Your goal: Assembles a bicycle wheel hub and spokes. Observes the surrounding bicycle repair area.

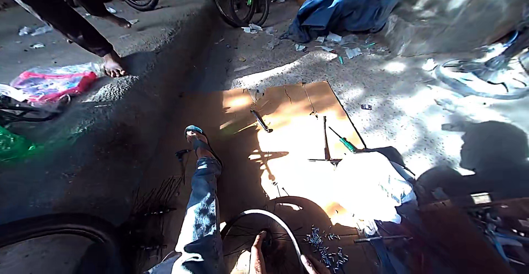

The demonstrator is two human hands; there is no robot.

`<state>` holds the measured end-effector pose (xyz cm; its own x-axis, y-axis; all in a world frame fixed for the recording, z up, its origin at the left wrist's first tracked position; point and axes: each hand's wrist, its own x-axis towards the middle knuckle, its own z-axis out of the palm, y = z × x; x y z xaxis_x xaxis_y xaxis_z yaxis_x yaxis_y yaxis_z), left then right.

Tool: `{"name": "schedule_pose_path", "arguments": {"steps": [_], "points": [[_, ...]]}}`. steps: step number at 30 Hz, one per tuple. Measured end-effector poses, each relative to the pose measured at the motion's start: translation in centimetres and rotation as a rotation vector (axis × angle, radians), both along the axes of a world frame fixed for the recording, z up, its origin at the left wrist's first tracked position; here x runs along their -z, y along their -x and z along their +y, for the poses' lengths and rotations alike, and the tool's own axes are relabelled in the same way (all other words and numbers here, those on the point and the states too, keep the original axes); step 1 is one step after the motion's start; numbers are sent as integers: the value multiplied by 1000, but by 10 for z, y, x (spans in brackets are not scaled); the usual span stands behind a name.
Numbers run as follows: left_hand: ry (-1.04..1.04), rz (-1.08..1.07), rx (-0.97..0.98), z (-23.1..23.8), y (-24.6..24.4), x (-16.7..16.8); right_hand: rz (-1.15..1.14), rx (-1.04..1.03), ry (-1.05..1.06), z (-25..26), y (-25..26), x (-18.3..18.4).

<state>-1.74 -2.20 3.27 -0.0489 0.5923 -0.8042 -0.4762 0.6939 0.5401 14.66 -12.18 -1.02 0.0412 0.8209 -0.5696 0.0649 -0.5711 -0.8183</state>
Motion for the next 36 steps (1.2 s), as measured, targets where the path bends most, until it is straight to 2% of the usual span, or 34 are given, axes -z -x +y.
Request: {"name": "schedule_pose_path", "arguments": {"steps": [4,6,7,8,9,10,11,12,13,15,18,21,23,26,31,33,36], "points": [[-20,17,61,-7,-9,10,-21,-70,31,9,-8,-17],[29,92,61,-5,-19,-10,-15,-53,-17,10,-4,-9],[48,144,79,-5,-23,-19,-8,-29,-133,5,-3,18],[56,214,110,-5,-25,-24,-11,16,-329,-1,1,66],[40,285,143,-5,-23,-21,8,63,-593,-1,5,124],[12,350,186,-7,-20,-11,56,125,-853,4,13,162],[-17,386,230,-11,-19,-4,142,136,-573,-1,12,122],[-47,380,269,-16,-18,-1,195,165,-276,1,11,61],[-72,363,293,-20,-20,4,171,187,-153,4,12,19],[-99,325,304,-28,-27,14,90,161,-148,3,13,-10],[-122,171,231,-32,-35,19,-12,104,-177,0,3,-24],[-136,40,172,-30,-34,21,-109,264,-118,5,-11,-33],[-136,1,161,-28,-32,22,-172,341,-70,15,-23,-23],[-121,-37,150,-23,-34,22,-133,243,-14,30,-35,-3],[-98,-98,154,-26,-32,19,-220,103,-3,39,-32,-9],[-115,-121,157,-29,-31,22,-165,88,-104,34,-34,-12],[-135,-134,145,-30,-30,24,52,226,-228,28,-31,-15]]}}
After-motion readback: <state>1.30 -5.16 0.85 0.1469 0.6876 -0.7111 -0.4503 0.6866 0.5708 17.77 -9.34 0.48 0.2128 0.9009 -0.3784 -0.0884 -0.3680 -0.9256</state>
